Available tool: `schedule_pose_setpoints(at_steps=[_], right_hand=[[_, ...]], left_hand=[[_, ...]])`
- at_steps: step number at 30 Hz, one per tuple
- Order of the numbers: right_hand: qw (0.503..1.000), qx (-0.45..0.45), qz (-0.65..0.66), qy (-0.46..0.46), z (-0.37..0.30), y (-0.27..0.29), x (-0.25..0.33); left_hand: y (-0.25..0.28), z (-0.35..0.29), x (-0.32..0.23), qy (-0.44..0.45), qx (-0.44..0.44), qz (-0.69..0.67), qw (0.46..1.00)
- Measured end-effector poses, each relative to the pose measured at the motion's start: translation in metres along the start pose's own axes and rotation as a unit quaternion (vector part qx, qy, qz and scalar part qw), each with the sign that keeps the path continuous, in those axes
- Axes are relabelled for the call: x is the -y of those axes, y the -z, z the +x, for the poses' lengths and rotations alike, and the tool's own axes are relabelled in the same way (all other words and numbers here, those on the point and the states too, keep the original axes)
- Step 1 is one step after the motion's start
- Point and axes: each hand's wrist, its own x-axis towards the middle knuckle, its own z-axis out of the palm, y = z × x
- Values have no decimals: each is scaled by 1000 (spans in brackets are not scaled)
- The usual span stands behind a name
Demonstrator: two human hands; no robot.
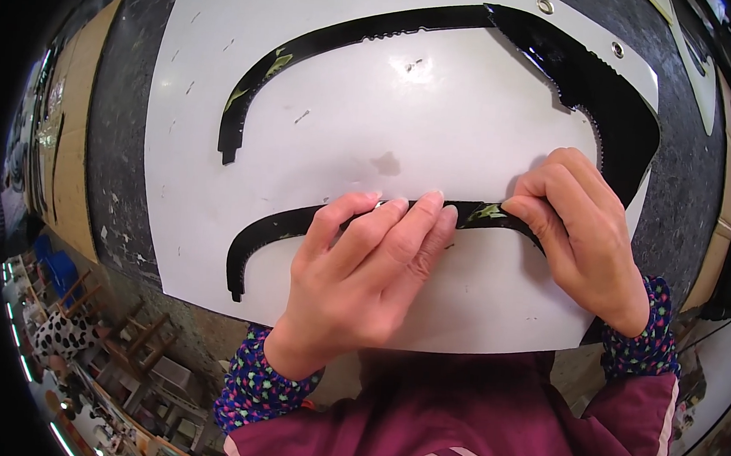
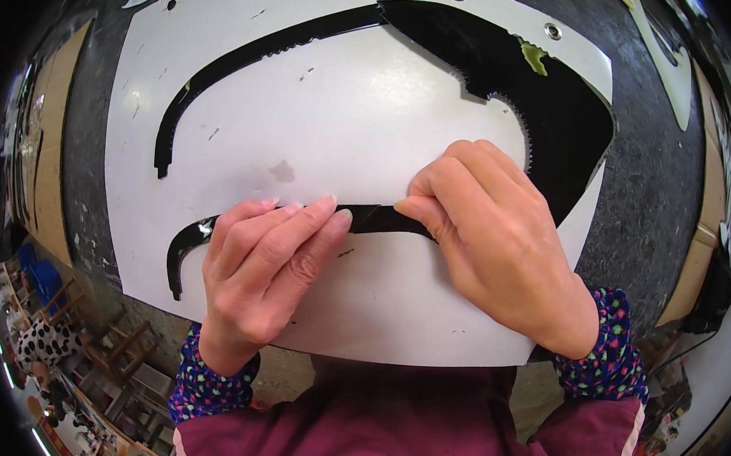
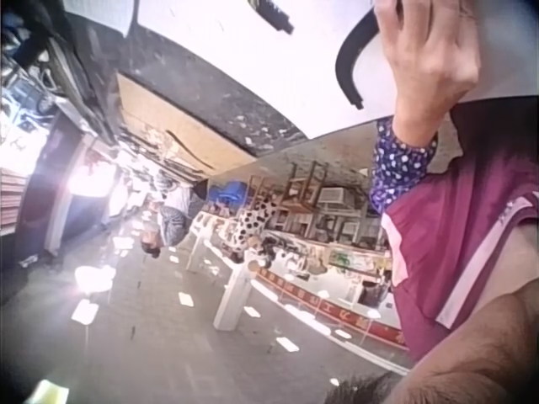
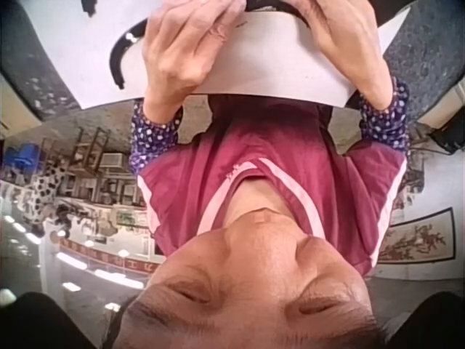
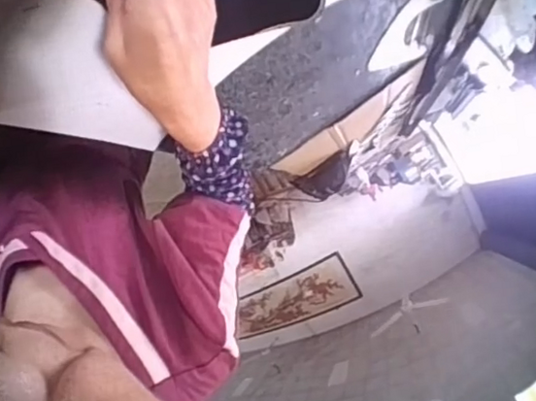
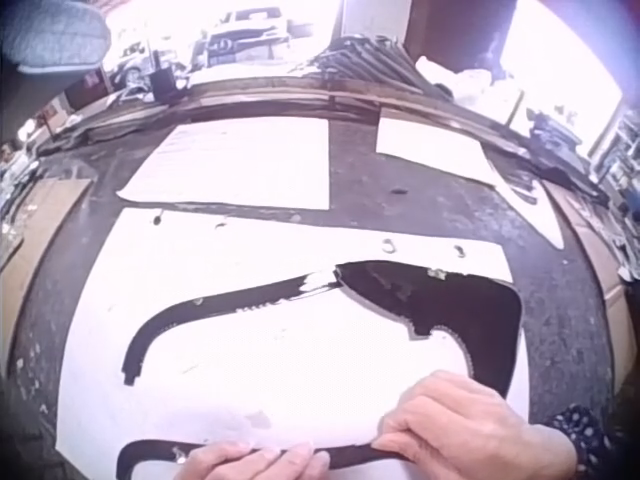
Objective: Arranging and checking black shoe upper components on a white work board.
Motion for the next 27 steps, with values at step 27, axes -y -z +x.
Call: schedule_pose_setpoints(at_steps=[27], right_hand=[[1000, -9, -22, 11, 0, -4, 0]], left_hand=[[2, -2, 3, 17, 1, -38, 999]])
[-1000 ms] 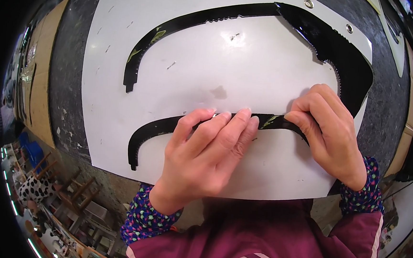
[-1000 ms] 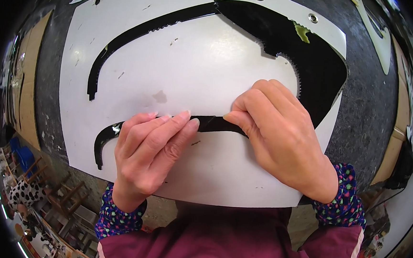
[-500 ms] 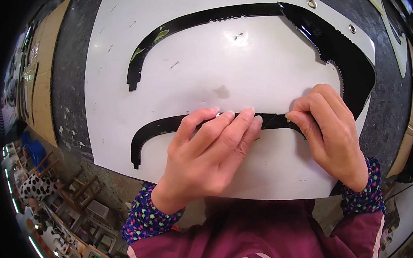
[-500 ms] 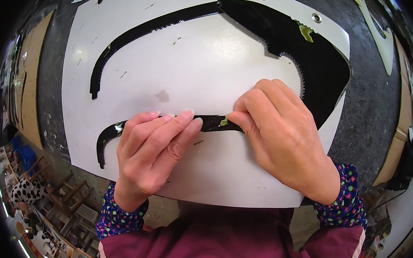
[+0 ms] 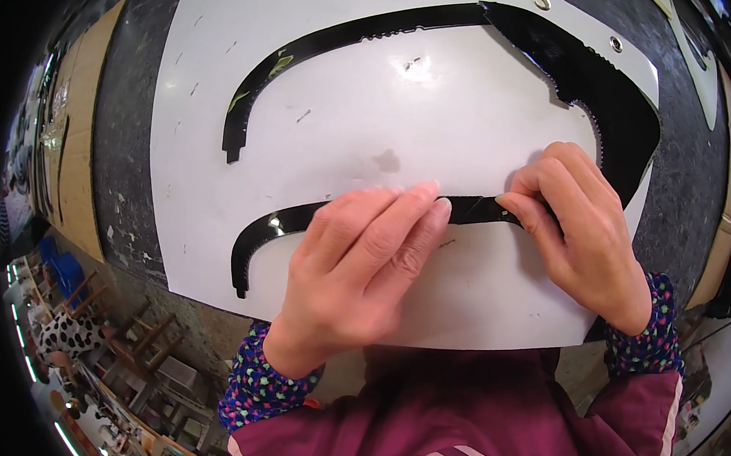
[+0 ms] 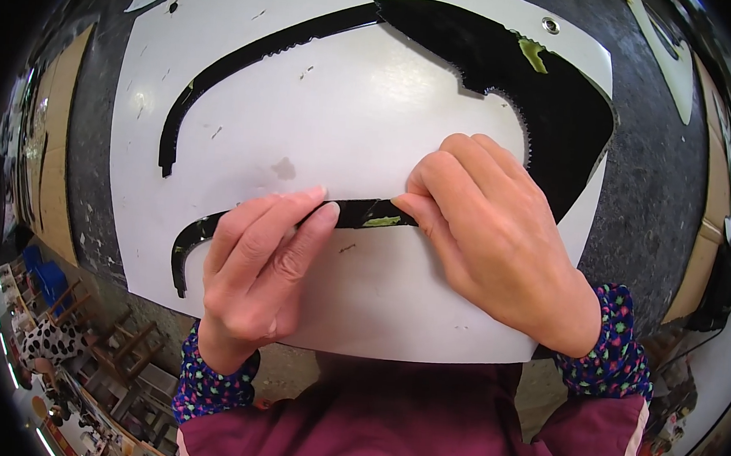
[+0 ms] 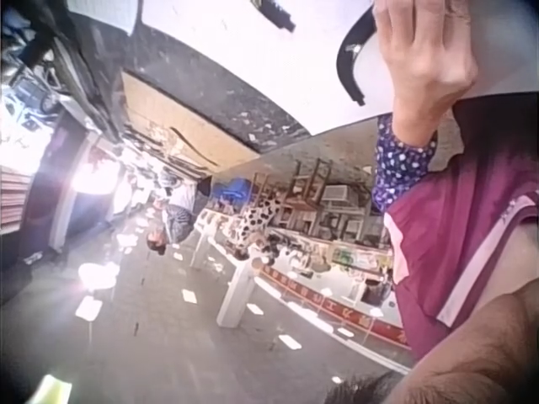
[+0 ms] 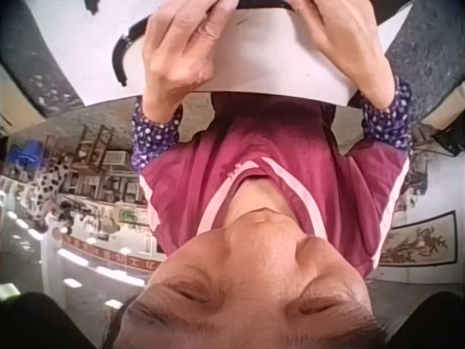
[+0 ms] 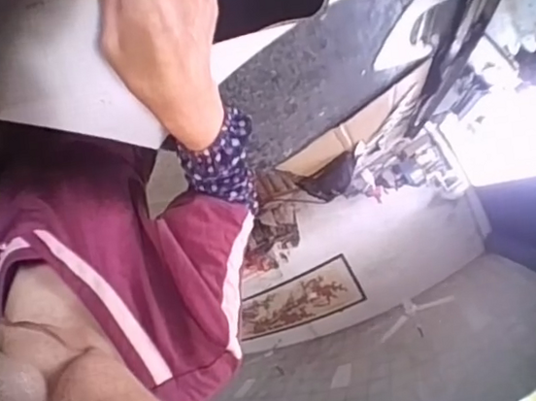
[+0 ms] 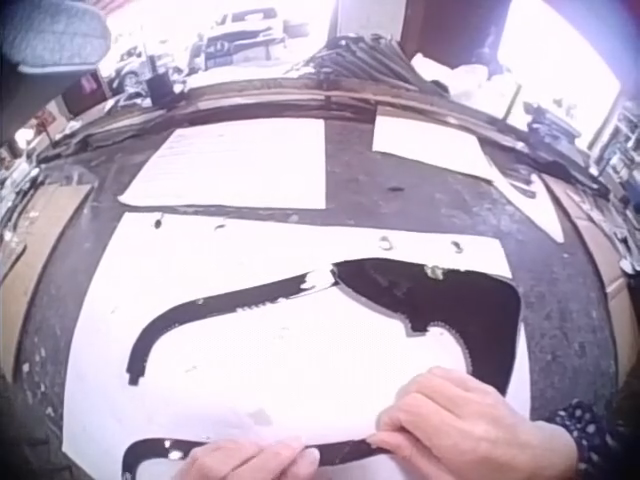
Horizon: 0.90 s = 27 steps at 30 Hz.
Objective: Arranging and checking black shoe upper components on a white work board.
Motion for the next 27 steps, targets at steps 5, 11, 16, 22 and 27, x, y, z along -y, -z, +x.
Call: schedule_pose_setpoints(at_steps=[5, 11, 16, 22, 27], right_hand=[[1000, 4, 8, 1, 0, 2, -1], [1000, -5, -1, 10, 1, 1, -2], [1000, -10, -3, 19, -4, -1, -4], [984, -115, -120, 64, -21, -22, -16], [987, -84, -123, 62, -22, -17, -14]], left_hand=[[13, 8, -14, 32, 86, 66, 994], [-1, 9, -15, 6, 96, 123, 988], [0, 16, -25, -26, 134, 153, 979], [5, 22, -31, -49, 158, 134, 977], [17, 5, -8, 91, 104, 101, 985]])
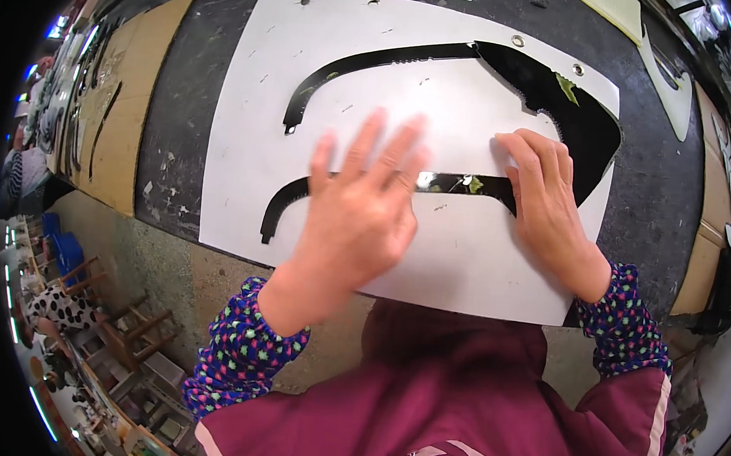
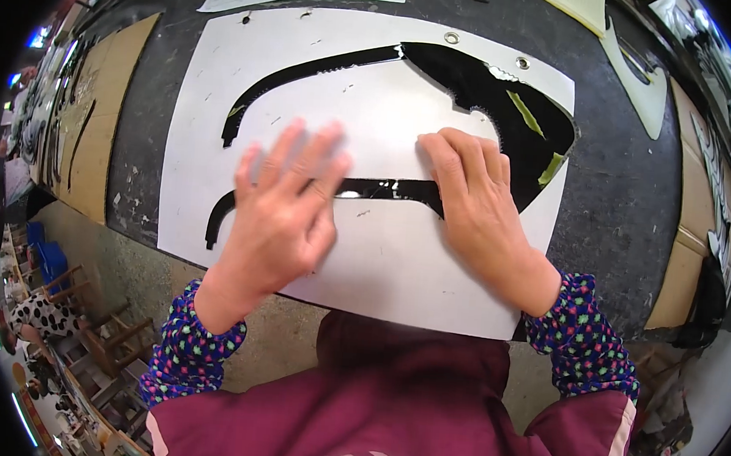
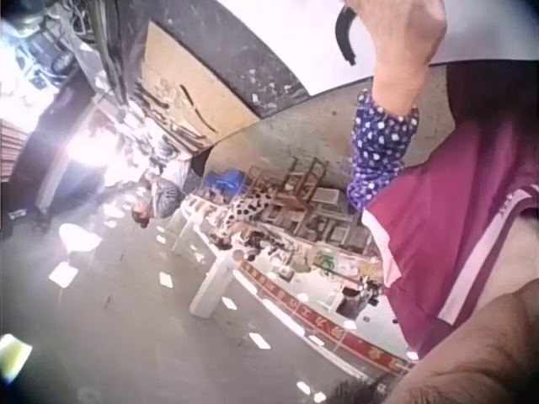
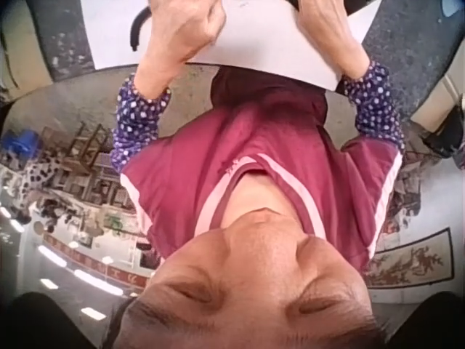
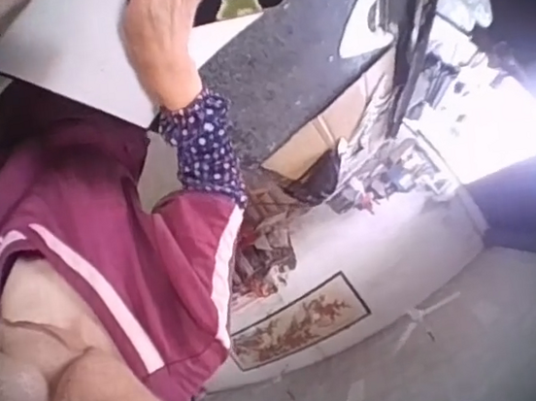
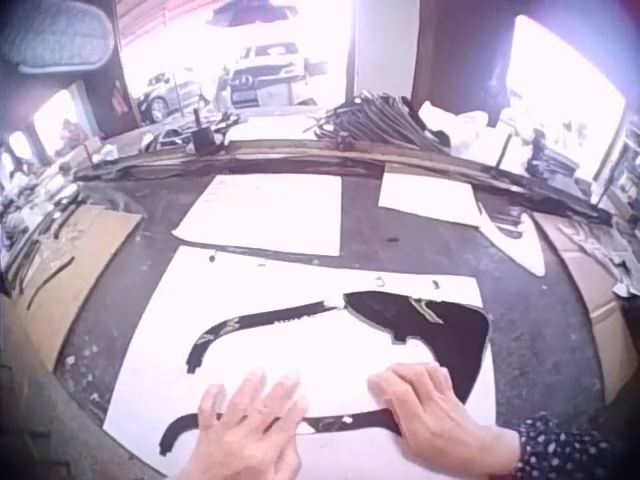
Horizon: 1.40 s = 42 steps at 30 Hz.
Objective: Arranging and checking black shoe upper components on a white work board.
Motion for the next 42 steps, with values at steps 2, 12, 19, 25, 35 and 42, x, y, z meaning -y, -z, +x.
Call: schedule_pose_setpoints(at_steps=[2, 12, 19, 25, 35, 42], right_hand=[[999, 35, -23, 4, 4, 9, -1], [988, -74, -112, 79, 75, -58, 23], [981, -61, -163, 87, 78, -66, 37], [992, -122, 18, -39, 76, -25, -15], [971, 149, 78, -169, 34, 105, -120], [963, 131, 163, -172, 211, 329, -156]], left_hand=[[3, -9, 8, 31, -42, 10, 999], [-15, -36, 11, 94, -165, 22, 982], [-15, -39, 14, 99, -221, 12, 970], [-27, -42, 23, 100, -244, 66, 962], [4, -1, 25, 127, -199, -87, 968], [-2, 59, 55, 200, -139, -215, 946]])
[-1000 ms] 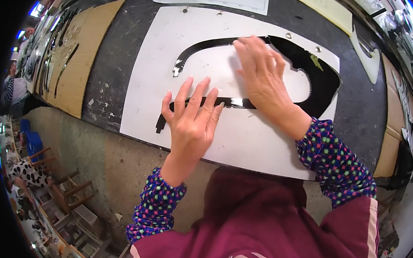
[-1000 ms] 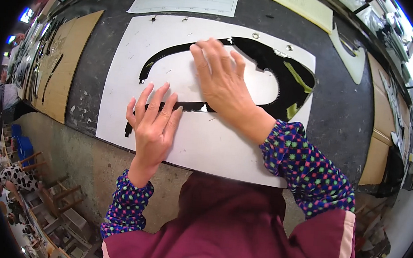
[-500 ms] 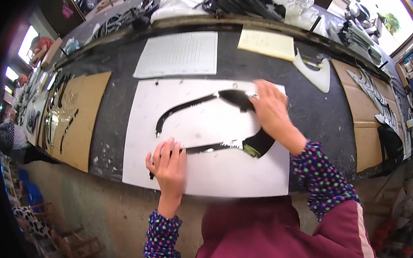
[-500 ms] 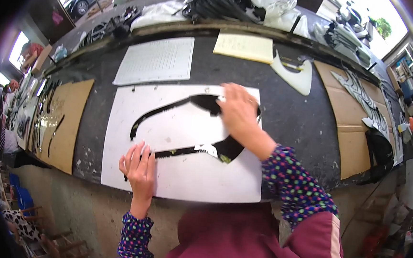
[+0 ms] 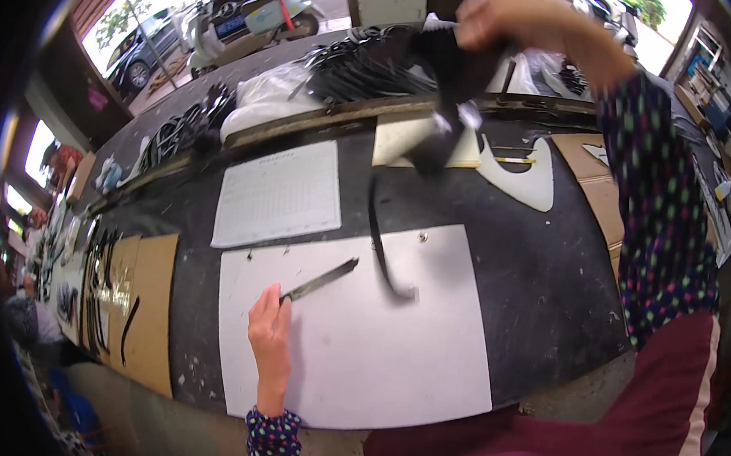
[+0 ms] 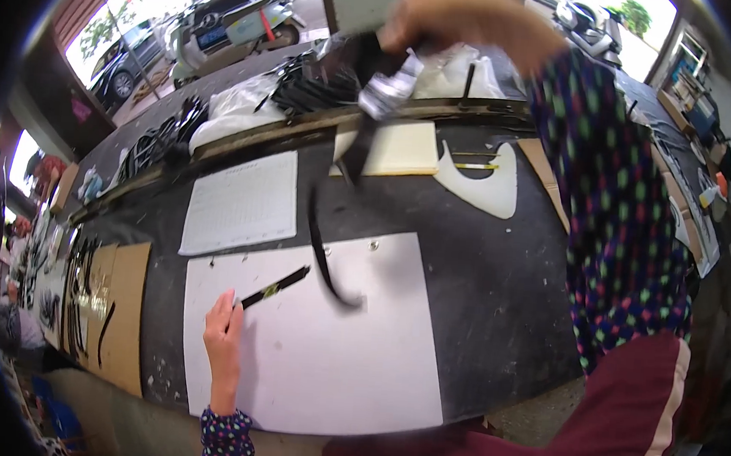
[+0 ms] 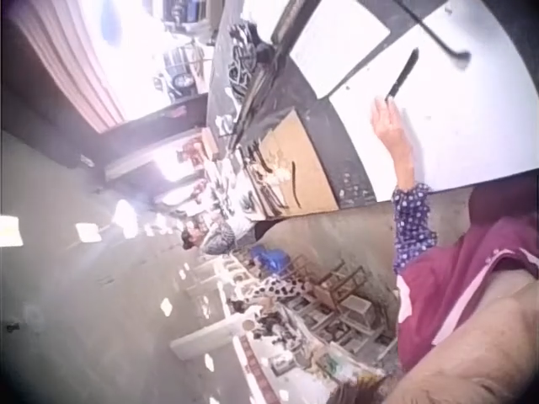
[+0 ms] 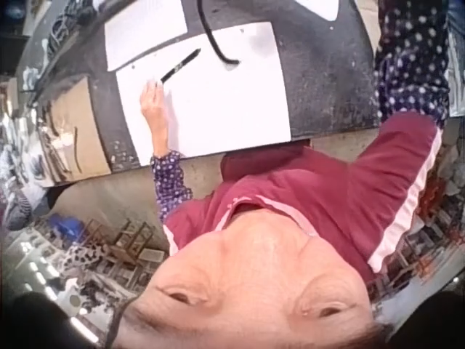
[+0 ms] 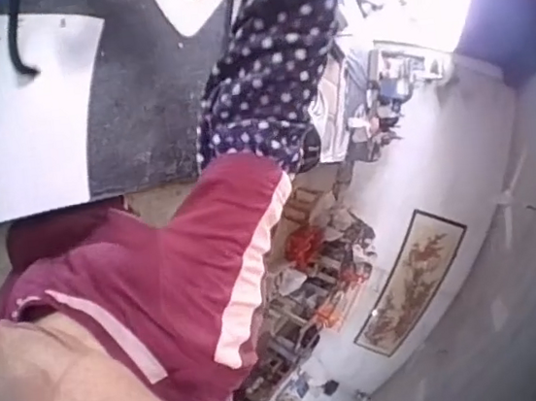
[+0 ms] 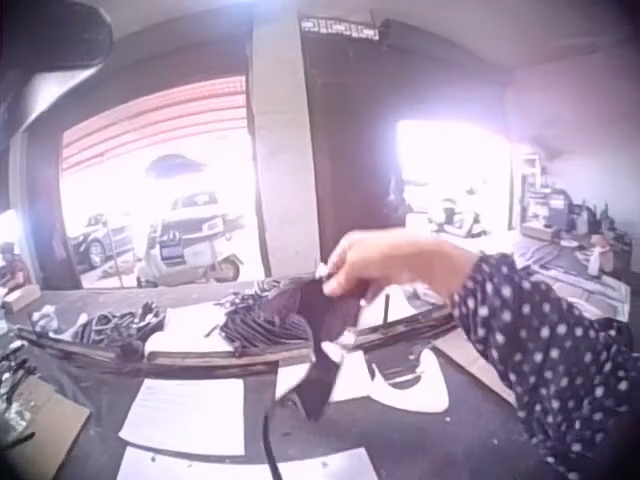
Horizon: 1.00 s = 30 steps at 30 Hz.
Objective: Arranging and checking black shoe upper components on a white work board.
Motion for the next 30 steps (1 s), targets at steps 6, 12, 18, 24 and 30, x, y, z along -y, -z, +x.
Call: schedule_pose_setpoints(at_steps=[6, 12, 18, 24, 30], right_hand=[[880, -379, 276, 78, 115, 74, -25], [842, -495, 184, -108, 211, -19, -198], [877, -368, 278, -134, 144, -116, -214], [939, -333, -9, -88, -47, -101, -239], [739, -364, -396, -407, -230, -29, -400]], left_hand=[[-20, -7, 4, -76, -8, 154, 985], [-33, -2, -4, -198, -26, 207, 958], [-24, -4, -3, -230, -58, 242, 941], [-25, -1, -1, -267, -61, 258, 926], [-29, -1, 2, -261, -59, 250, 930]])
